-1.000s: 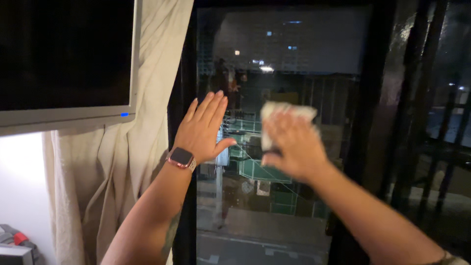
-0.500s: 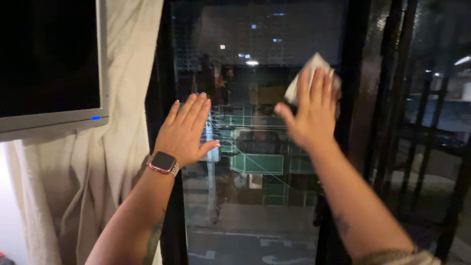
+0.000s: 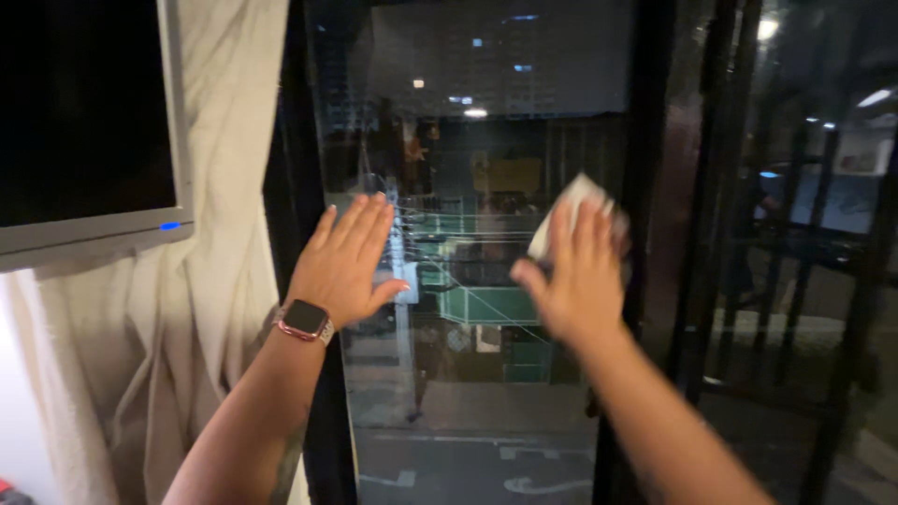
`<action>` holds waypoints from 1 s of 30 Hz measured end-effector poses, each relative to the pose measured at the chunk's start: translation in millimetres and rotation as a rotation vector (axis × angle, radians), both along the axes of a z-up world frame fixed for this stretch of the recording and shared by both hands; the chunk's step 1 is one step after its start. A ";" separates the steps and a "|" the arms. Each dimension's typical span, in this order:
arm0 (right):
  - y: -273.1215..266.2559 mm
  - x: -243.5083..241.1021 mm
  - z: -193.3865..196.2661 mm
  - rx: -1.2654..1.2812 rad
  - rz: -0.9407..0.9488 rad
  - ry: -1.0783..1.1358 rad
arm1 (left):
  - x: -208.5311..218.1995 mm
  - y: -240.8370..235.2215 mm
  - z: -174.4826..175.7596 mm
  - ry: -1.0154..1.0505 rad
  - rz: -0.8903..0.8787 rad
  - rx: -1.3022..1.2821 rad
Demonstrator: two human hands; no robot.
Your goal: The person sprays a window with a cleaning solution, then wipes the glass with a cloth and later with a paper towel. They repeatedly wipe different sections of the window, refold the cloth, and switch to a paper towel to continue cleaning the same pane.
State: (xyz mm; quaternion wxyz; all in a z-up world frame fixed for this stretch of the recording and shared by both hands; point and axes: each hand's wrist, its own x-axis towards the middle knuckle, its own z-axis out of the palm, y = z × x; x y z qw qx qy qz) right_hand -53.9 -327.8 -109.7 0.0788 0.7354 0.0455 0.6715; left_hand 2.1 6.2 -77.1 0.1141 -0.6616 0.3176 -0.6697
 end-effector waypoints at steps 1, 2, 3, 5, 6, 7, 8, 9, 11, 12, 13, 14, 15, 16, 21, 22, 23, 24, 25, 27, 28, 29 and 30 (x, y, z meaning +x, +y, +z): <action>-4.1 7.6 22.9 -0.017 0.026 -0.057 | -0.8 1.8 -0.2 0.006 -0.014 0.006; -9.0 15.0 46.1 -0.038 0.050 -0.113 | -1.0 2.4 -1.5 0.014 -0.031 0.008; 1.7 19.3 54.0 -0.045 0.058 -0.113 | -1.6 3.0 -2.8 0.013 -0.022 0.001; 22.2 27.2 66.9 -0.051 0.039 -0.193 | -2.4 2.9 -6.6 -0.007 -0.029 -0.031; 40.3 30.1 48.5 -0.053 0.042 -0.185 | -3.1 3.3 -4.7 0.000 -0.027 -0.034; 58.3 32.7 29.5 -0.193 0.123 -0.122 | -3.6 3.7 -3.2 -0.012 -0.033 -0.034; 75.7 33.4 7.8 -0.333 0.204 -0.052 | -5.0 3.5 -4.8 -0.019 -0.041 -0.037; 86.0 32.7 -32.6 -0.337 0.207 -0.039 | -4.3 2.5 -5.0 -0.007 -0.040 -0.042; 109.2 26.3 -115.4 -0.554 0.220 0.059 | -5.8 4.4 -7.7 -0.010 -0.083 -0.092; 103.7 27.3 -124.3 -0.560 0.233 0.068 | -5.6 7.0 -13.0 0.000 -0.072 -0.100; 98.3 28.1 -133.0 -0.598 0.260 0.204 | -5.7 9.6 -18.2 0.014 -0.076 -0.098; 94.8 29.9 -141.0 -0.635 0.291 0.338 | -6.4 14.3 -22.6 0.028 -0.075 -0.096; 101.8 10.9 -108.9 -0.642 0.309 0.345 | -8.0 14.9 -32.5 0.037 -0.059 -0.103; 108.7 -6.0 -73.8 -0.538 0.212 0.360 | -8.4 15.4 -39.7 0.069 -0.042 -0.084; 91.9 31.9 83.0 -0.480 -0.130 -0.316 | -20.7 15.7 -64.5 0.117 -0.049 -0.097; 89.2 31.0 110.0 -0.418 0.068 -0.138 | -26.3 15.7 -64.6 0.153 0.019 -0.120; 86.8 29.9 137.0 -0.353 0.266 0.041 | -31.9 15.8 -64.9 0.188 0.087 -0.145; 96.5 25.7 133.9 -0.357 0.277 0.042 | -30.2 17.1 -67.1 0.190 0.097 -0.149; 105.9 21.3 130.7 -0.292 0.234 0.145 | -28.3 18.2 -69.6 0.200 0.005 -0.199; 121.0 22.5 96.4 -0.225 0.195 0.251 | -25.3 19.4 -73.8 0.212 -0.081 -0.246; 126.4 27.7 65.1 -0.330 0.212 0.220 | -24.1 18.2 -77.3 0.238 -0.113 -0.290; 131.7 32.6 33.5 -0.434 0.229 0.186 | -23.0 17.0 -80.9 0.264 -0.144 -0.334; 137.2 32.3 3.4 -0.437 0.234 0.191 | -21.0 16.2 -86.3 0.268 -0.140 -0.337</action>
